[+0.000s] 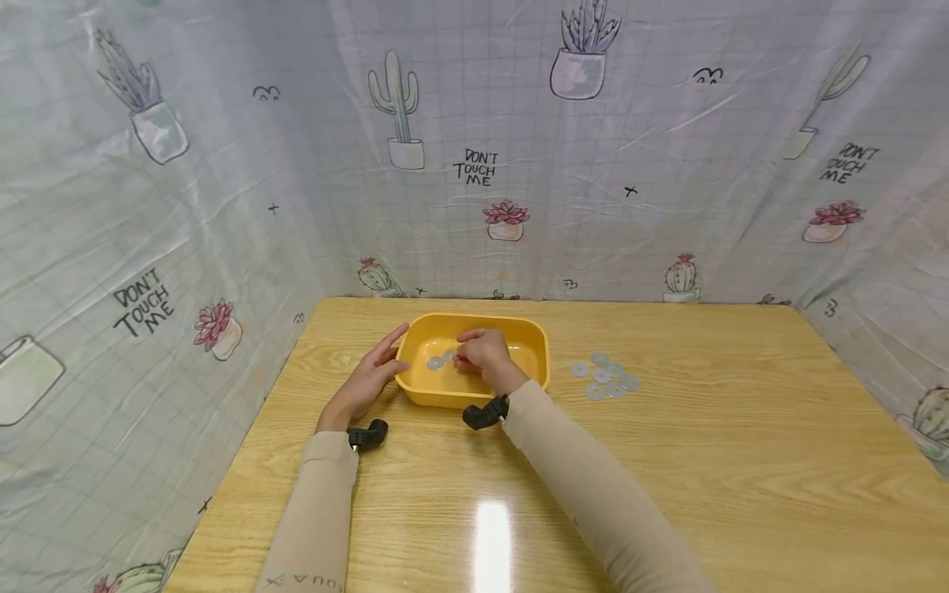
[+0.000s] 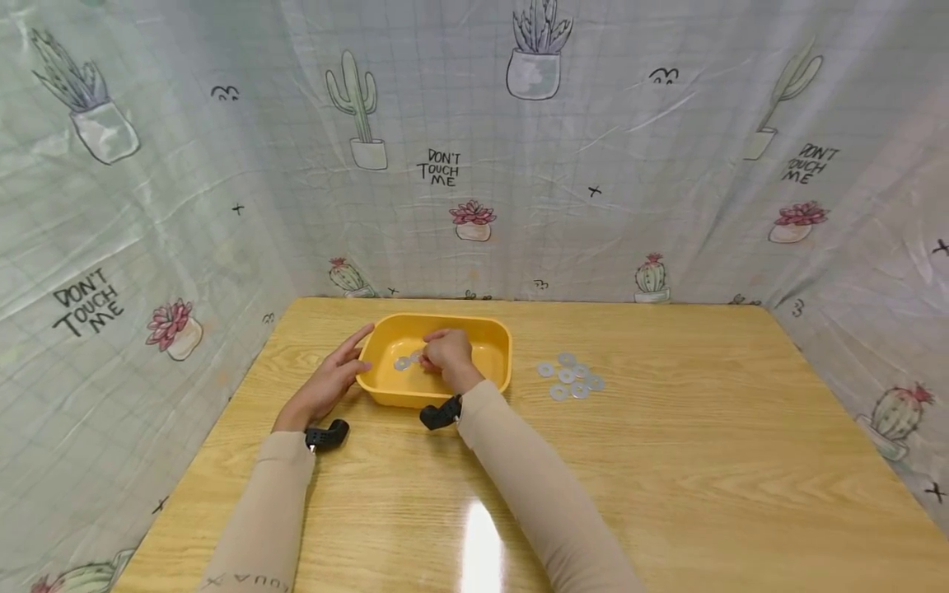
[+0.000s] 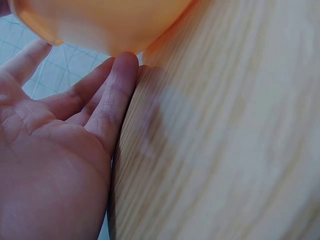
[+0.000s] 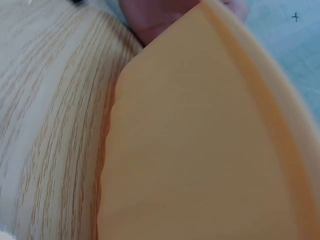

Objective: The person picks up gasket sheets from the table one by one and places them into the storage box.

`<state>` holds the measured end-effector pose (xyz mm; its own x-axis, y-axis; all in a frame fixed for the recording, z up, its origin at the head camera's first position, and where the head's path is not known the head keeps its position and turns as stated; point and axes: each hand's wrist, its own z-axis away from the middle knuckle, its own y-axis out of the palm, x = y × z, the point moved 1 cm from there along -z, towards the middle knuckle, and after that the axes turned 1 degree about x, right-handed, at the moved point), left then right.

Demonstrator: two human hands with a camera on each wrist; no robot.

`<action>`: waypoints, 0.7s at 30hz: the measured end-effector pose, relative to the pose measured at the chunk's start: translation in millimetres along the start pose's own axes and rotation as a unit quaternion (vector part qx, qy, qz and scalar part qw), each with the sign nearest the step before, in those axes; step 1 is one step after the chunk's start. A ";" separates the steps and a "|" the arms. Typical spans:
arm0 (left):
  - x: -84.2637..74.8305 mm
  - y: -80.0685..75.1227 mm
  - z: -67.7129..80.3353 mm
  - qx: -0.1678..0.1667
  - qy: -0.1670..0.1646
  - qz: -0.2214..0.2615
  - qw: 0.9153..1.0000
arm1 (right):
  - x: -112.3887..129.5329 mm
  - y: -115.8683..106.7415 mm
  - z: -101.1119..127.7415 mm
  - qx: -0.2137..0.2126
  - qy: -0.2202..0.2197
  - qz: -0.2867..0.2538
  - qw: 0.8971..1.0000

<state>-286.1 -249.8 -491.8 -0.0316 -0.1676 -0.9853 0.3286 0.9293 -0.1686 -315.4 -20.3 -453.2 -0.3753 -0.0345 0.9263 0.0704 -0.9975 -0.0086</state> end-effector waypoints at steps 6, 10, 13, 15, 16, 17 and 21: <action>-2.3 0.8 1.3 -0.003 -0.004 -0.009 1.000 | 14.0 -4.8 14.7 0.040 -0.063 0.015 0.997; -2.7 0.6 2.6 -0.007 -0.007 -0.008 1.000 | 25.1 -16.9 29.5 0.088 -0.131 0.048 0.986; -3.4 1.1 3.0 -0.008 -0.009 -0.004 1.000 | 27.0 -35.5 39.0 0.131 -0.193 0.069 0.970; -4.3 1.7 3.2 -0.009 -0.010 0.000 1.000 | 25.1 -51.8 44.8 0.159 -0.232 0.071 0.957; -4.5 1.8 3.3 -0.009 -0.009 0.002 1.000 | 23.8 -60.9 48.3 0.172 -0.248 0.067 0.951; -4.6 1.9 3.5 -0.008 -0.009 0.004 1.000 | 21.7 -70.3 50.9 0.181 -0.260 0.060 0.947; -4.8 2.0 5.1 -0.004 -0.007 0.005 1.000 | 13.7 -108.2 60.1 0.183 -0.273 0.025 0.944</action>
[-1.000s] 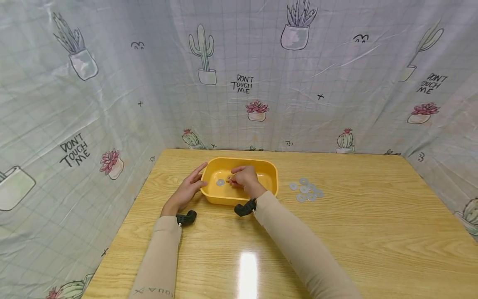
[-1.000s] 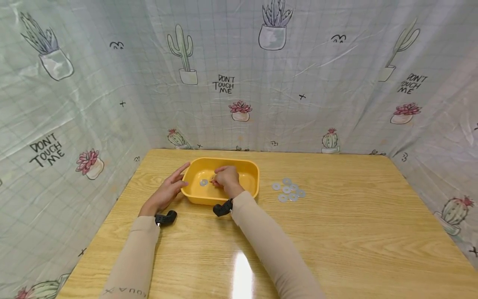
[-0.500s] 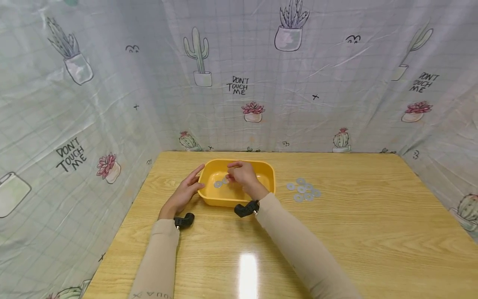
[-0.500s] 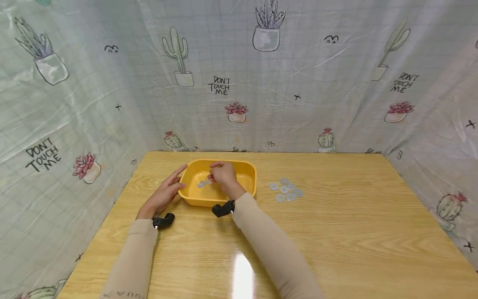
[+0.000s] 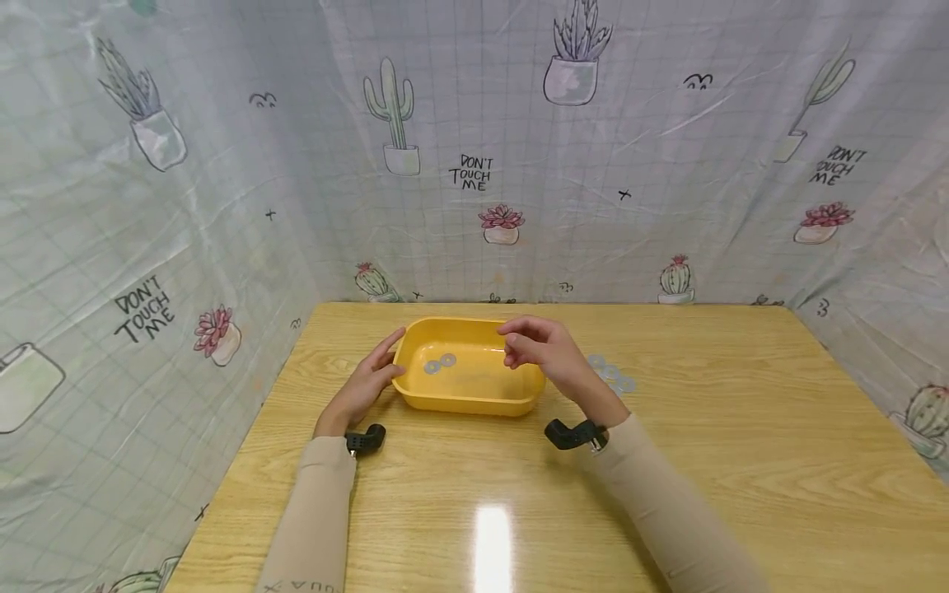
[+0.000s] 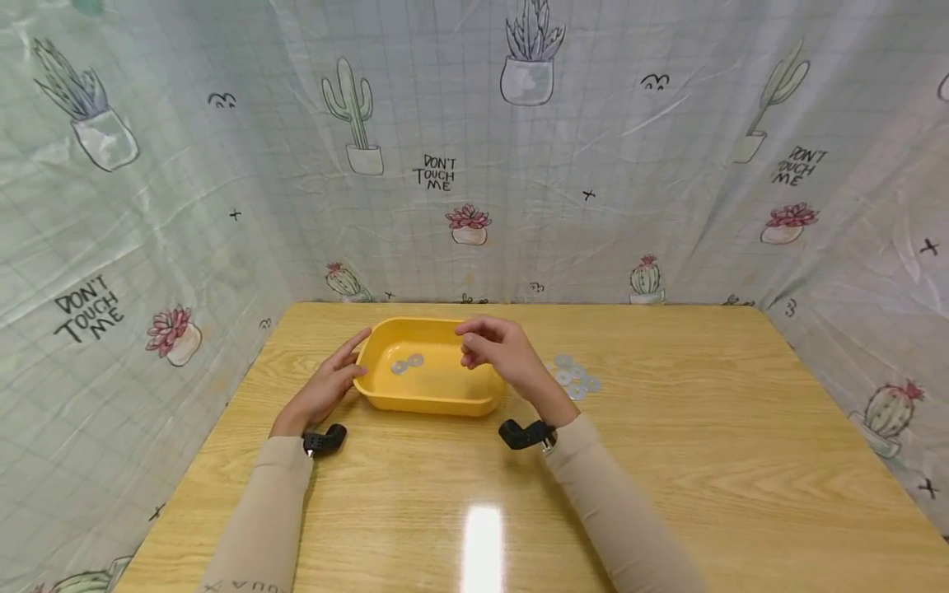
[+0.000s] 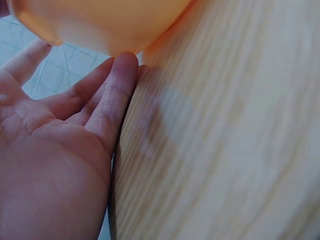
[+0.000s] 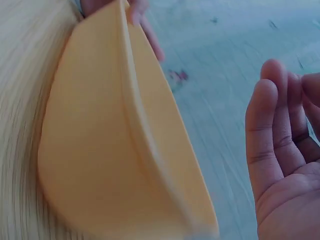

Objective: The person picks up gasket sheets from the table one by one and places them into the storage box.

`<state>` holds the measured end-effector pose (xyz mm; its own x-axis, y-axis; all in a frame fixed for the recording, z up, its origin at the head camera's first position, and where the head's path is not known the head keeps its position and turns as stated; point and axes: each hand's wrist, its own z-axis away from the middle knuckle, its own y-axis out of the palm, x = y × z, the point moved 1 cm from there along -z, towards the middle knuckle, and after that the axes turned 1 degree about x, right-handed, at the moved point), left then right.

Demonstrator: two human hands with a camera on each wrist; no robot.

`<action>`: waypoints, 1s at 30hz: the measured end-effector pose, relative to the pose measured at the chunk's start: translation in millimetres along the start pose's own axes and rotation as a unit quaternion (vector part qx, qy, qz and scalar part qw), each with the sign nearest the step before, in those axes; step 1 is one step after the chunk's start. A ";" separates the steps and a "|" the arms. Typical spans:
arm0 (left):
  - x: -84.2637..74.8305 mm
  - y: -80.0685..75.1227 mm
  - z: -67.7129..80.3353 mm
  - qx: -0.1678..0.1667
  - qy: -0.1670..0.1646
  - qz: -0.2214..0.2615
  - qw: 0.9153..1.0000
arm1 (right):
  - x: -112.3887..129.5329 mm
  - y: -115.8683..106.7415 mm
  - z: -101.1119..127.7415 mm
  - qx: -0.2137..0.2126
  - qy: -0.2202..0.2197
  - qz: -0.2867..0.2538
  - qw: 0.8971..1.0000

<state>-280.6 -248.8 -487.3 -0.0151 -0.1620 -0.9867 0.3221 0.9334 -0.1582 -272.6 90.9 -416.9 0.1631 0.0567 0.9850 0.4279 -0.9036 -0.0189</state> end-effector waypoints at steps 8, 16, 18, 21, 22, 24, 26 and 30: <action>1.4 -0.9 2.7 0.000 0.001 -0.010 1.000 | -3.8 -59.8 28.9 -0.084 0.004 -0.055 0.995; 1.6 -0.1 0.7 -0.005 -0.004 0.001 1.000 | -4.3 -107.5 43.0 -0.139 0.013 -0.034 0.990; 1.7 0.4 0.1 -0.004 -0.004 0.002 1.000 | -6.8 -115.9 46.5 -0.155 0.028 -0.001 0.988; 1.5 0.5 -0.2 -0.004 -0.003 0.003 1.000 | -12.0 -125.1 50.4 -0.173 0.055 0.064 0.981; 1.1 0.5 -0.1 -0.004 -0.001 0.003 1.000 | -13.9 -127.4 51.6 -0.176 0.062 0.086 0.979; 0.5 0.4 0.2 -0.001 0.004 0.000 1.000 | -17.9 -131.4 53.3 -0.181 0.075 0.120 0.973; 0.3 0.0 0.3 0.002 0.009 -0.001 1.000 | -21.4 -134.3 54.1 -0.182 0.084 0.143 0.969; 0.6 -0.5 0.2 0.004 0.014 -0.002 1.000 | -25.4 -141.2 56.9 -0.159 0.097 0.226 0.956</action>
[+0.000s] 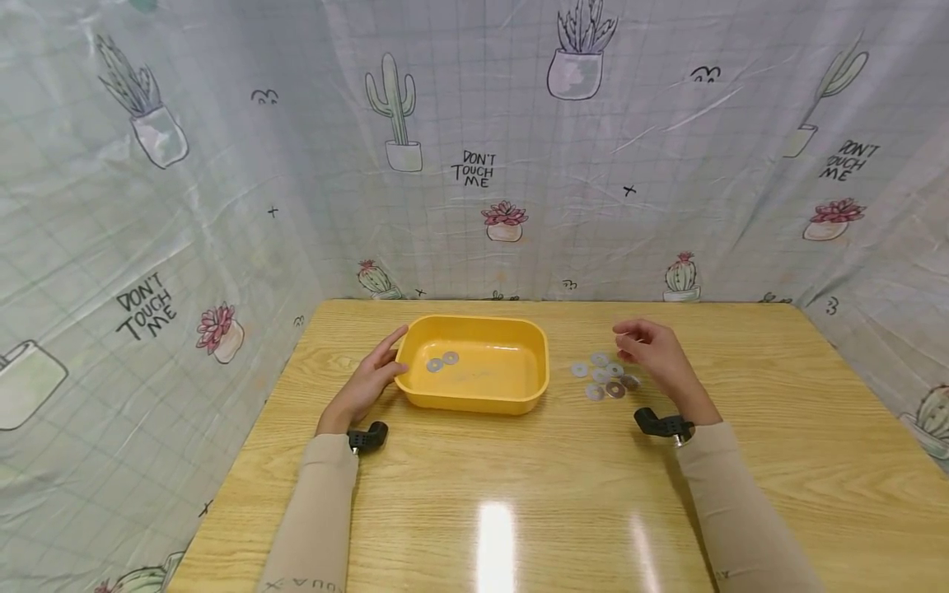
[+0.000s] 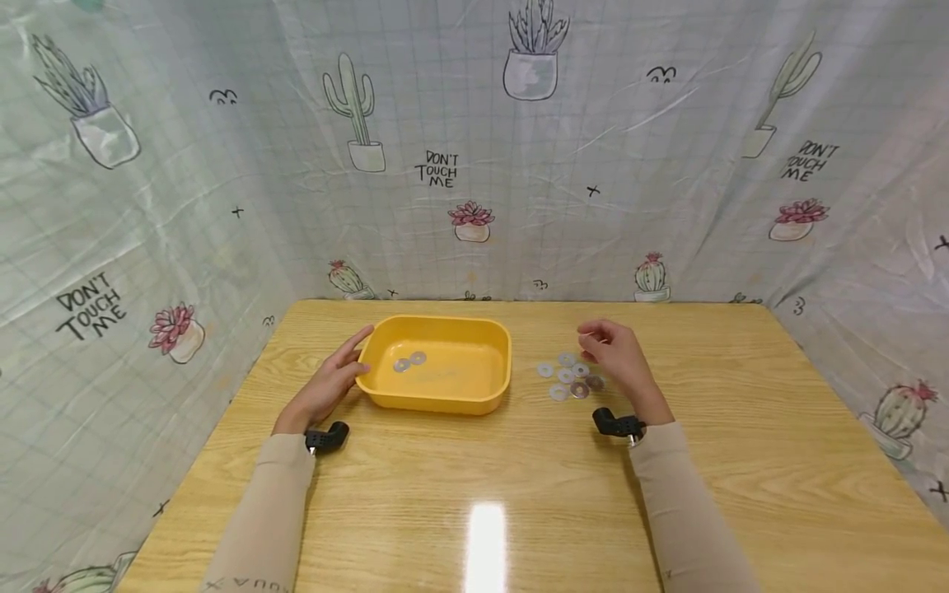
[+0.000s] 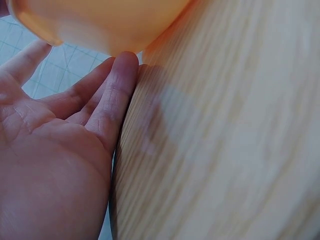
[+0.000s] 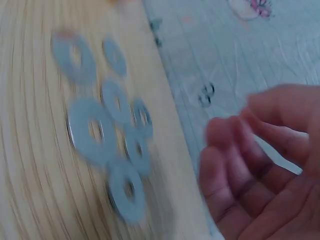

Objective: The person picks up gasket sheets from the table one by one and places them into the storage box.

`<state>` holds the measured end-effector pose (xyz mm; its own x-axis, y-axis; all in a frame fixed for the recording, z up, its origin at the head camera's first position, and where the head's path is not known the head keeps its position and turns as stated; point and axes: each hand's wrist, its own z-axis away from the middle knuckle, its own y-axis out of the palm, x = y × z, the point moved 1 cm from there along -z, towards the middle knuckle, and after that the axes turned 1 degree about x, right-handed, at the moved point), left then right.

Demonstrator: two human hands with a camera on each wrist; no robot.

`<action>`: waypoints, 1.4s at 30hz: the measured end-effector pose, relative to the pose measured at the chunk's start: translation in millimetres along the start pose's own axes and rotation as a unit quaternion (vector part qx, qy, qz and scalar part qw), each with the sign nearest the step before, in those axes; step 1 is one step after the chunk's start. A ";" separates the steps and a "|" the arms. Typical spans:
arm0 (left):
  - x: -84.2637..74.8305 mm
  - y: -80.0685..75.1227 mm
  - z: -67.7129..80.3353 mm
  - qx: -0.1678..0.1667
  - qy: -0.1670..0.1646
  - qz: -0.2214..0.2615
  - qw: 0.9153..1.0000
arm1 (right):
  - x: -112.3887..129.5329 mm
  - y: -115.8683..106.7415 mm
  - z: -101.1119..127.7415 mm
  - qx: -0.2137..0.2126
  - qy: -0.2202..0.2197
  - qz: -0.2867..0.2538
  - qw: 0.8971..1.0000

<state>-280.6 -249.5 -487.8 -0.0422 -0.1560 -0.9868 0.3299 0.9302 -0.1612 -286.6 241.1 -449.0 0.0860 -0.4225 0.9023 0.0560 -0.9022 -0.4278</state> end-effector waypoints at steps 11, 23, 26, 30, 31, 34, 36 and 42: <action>2.4 -1.1 -1.6 -0.002 -0.003 -0.004 1.000 | -33.4 -23.5 4.8 0.051 -0.012 0.149 0.987; 2.5 -2.5 -3.1 -0.001 -0.004 -0.001 1.000 | -50.5 -25.0 11.6 0.103 -0.026 0.169 0.980; 2.9 -1.7 -3.0 0.000 -0.003 -0.002 1.000 | -48.8 -23.2 13.1 0.106 -0.034 0.175 0.978; 2.9 -0.8 -2.6 -0.002 -0.003 -0.005 1.000 | -46.1 -21.9 15.5 0.104 -0.040 0.180 0.977; 2.7 -0.6 -2.5 -0.002 -0.004 -0.006 1.000 | -45.6 -21.7 15.9 0.103 -0.040 0.180 0.977; 2.3 -0.2 -2.4 -0.003 -0.005 -0.006 1.000 | -44.3 -21.0 17.1 0.103 -0.039 0.179 0.978; 1.9 -0.1 -2.3 -0.002 -0.005 -0.005 1.000 | -44.1 -20.5 17.4 0.101 -0.037 0.179 0.978; 0.4 0.1 -0.8 -0.001 -0.006 -0.002 1.000 | -44.4 -19.7 16.2 0.103 -0.040 0.183 0.977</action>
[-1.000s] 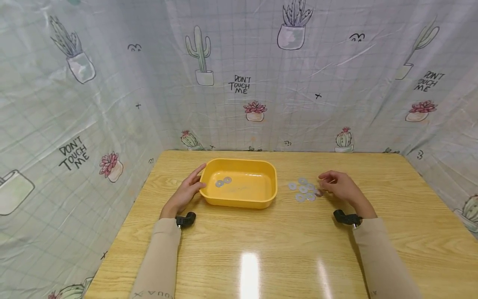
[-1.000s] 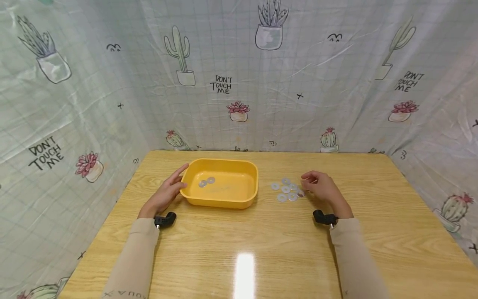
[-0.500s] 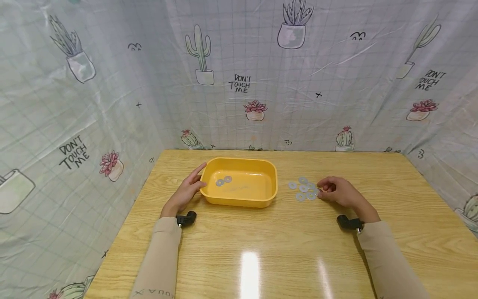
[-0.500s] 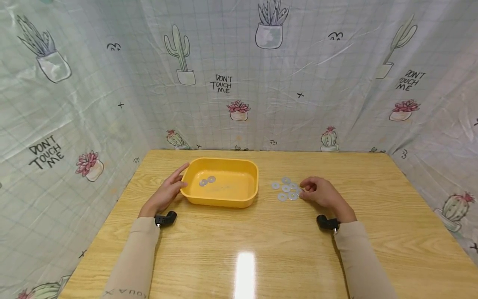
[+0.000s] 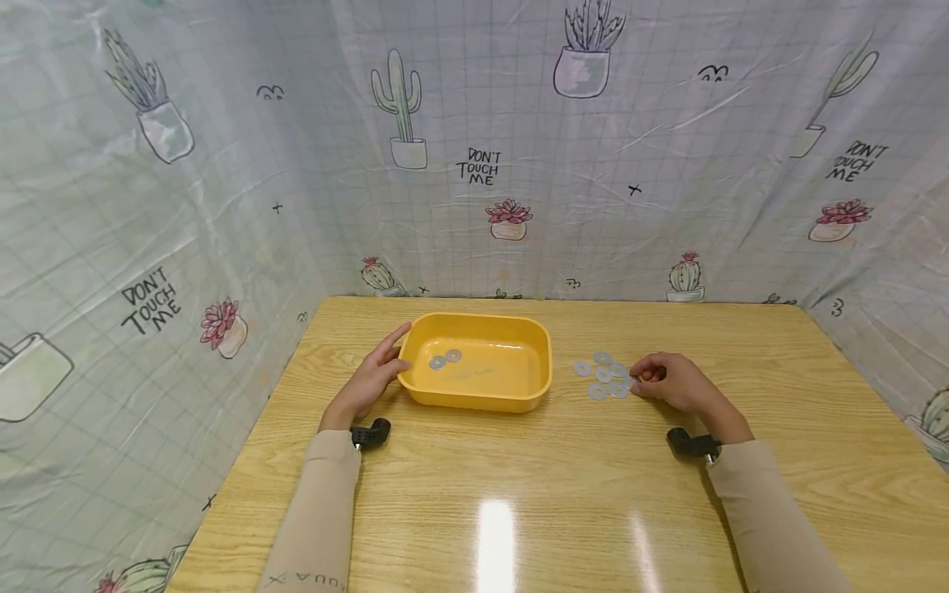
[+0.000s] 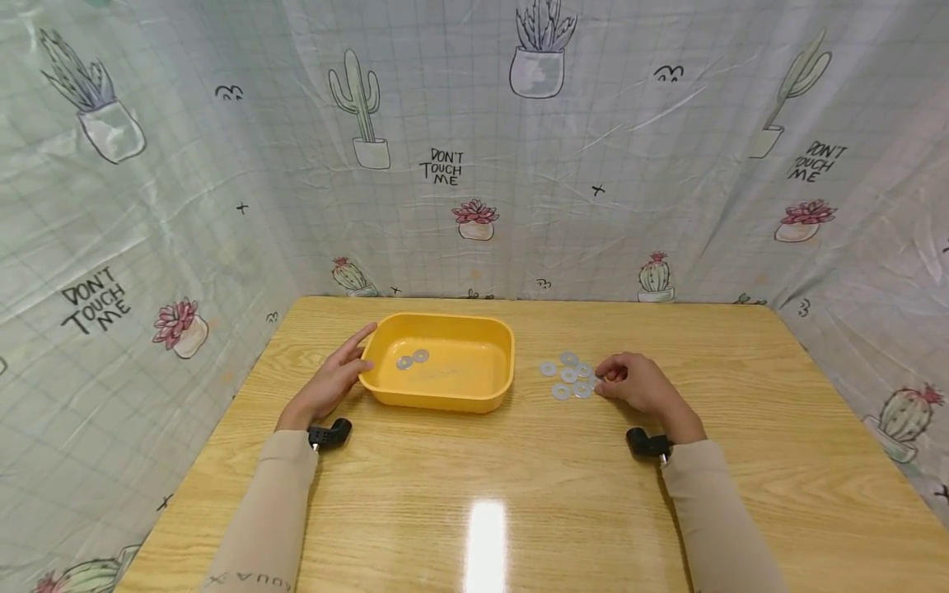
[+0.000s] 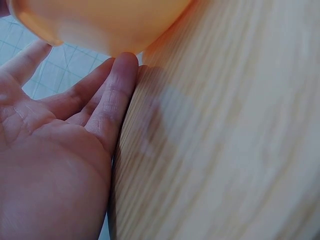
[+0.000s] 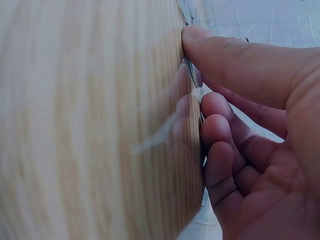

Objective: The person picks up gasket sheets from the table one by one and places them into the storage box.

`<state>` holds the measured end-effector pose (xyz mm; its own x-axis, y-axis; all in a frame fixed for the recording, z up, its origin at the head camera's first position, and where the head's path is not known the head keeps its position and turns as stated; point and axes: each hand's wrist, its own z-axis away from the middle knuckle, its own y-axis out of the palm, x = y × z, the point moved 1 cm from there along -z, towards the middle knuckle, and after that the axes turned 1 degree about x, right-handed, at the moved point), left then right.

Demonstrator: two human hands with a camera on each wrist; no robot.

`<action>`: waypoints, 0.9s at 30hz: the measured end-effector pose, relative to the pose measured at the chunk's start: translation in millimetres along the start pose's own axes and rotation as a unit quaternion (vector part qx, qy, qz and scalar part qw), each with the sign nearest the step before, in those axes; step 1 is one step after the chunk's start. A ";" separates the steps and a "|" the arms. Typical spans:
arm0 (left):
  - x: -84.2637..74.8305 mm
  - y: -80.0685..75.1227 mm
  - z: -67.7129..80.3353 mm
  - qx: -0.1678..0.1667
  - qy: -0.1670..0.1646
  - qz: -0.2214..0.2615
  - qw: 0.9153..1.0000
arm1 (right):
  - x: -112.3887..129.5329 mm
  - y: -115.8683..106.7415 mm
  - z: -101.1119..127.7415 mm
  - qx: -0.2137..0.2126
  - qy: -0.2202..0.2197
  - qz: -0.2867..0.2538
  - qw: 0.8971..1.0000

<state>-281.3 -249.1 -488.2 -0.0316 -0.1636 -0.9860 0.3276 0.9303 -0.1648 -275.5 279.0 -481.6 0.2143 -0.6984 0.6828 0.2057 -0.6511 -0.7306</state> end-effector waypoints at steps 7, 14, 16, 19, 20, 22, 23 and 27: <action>-0.2 -0.4 0.1 0.002 0.008 0.007 1.000 | 1.1 1.4 -1.3 0.010 -0.005 -0.007 1.000; 0.1 -0.8 -0.3 0.001 0.006 0.007 1.000 | 0.4 1.2 -2.3 0.012 -0.011 -0.013 1.000; 0.2 -1.0 -0.3 0.001 0.007 0.007 1.000 | -0.4 1.1 -2.2 0.011 -0.013 -0.016 1.000; 0.7 -1.1 -0.2 0.001 0.008 0.007 1.000 | -0.6 1.3 -1.6 0.010 -0.016 -0.023 1.000; 0.9 -1.1 -0.3 0.002 0.008 0.007 1.000 | -0.5 1.5 -1.3 0.010 -0.017 -0.025 1.000; 1.1 -1.0 -0.3 0.002 0.008 0.008 1.000 | 0.3 1.5 -0.5 0.010 -0.019 -0.026 0.999; 1.1 -0.8 -0.3 0.003 0.009 0.008 1.000 | 1.2 1.3 0.2 0.011 -0.019 -0.027 0.999; 0.8 -0.4 -0.9 0.004 0.011 0.010 1.000 | 2.3 0.5 1.0 0.013 -0.016 -0.029 0.999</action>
<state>-282.2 -249.4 -488.9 -0.0453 -0.1370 -0.9895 0.3363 0.9306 -0.1443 -273.9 277.4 -480.4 0.2309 -0.6501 0.7239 0.2425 -0.6820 -0.6899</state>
